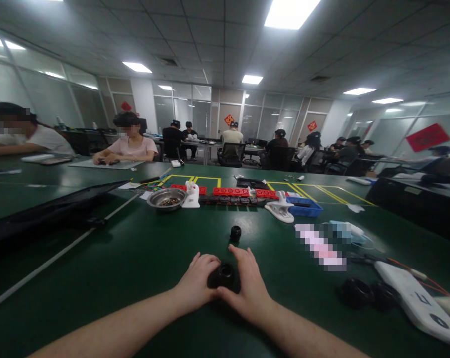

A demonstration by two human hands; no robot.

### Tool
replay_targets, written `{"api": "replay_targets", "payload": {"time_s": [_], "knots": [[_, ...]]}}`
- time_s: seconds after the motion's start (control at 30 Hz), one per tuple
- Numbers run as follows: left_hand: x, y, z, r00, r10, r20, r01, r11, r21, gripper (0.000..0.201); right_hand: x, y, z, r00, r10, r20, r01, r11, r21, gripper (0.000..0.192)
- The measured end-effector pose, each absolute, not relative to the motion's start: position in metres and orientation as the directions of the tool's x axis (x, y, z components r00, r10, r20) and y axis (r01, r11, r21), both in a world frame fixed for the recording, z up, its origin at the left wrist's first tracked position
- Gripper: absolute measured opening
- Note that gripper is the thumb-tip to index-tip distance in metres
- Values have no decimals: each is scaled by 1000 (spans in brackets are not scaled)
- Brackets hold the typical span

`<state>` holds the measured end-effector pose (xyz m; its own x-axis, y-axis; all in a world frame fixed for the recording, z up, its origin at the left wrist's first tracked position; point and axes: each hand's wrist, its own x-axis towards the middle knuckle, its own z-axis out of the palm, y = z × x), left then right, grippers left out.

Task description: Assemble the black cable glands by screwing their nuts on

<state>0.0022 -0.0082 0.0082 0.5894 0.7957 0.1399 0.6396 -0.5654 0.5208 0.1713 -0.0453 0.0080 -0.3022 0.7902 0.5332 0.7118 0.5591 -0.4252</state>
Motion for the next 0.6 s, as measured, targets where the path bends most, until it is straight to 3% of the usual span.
{"api": "replay_targets", "payload": {"time_s": [0.17, 0.3, 0.43, 0.6], "knots": [[4, -13, 12, 575, 801, 166, 633, -565, 530, 39, 168, -42, 8, -162, 829, 535, 763, 449, -465, 70], [6, -14, 14, 566, 811, 145, 641, -544, 541, 41, 166, -45, 13, -223, 838, 498, 738, 480, -475, 52], [5, -12, 13, 561, 818, 128, 657, -534, 532, 40, 168, -49, 13, -347, 791, 504, 696, 578, -426, 62], [5, -11, 10, 572, 807, 147, 645, -553, 527, 40, 169, -46, 8, -266, 796, 544, 723, 538, -434, 66]]}}
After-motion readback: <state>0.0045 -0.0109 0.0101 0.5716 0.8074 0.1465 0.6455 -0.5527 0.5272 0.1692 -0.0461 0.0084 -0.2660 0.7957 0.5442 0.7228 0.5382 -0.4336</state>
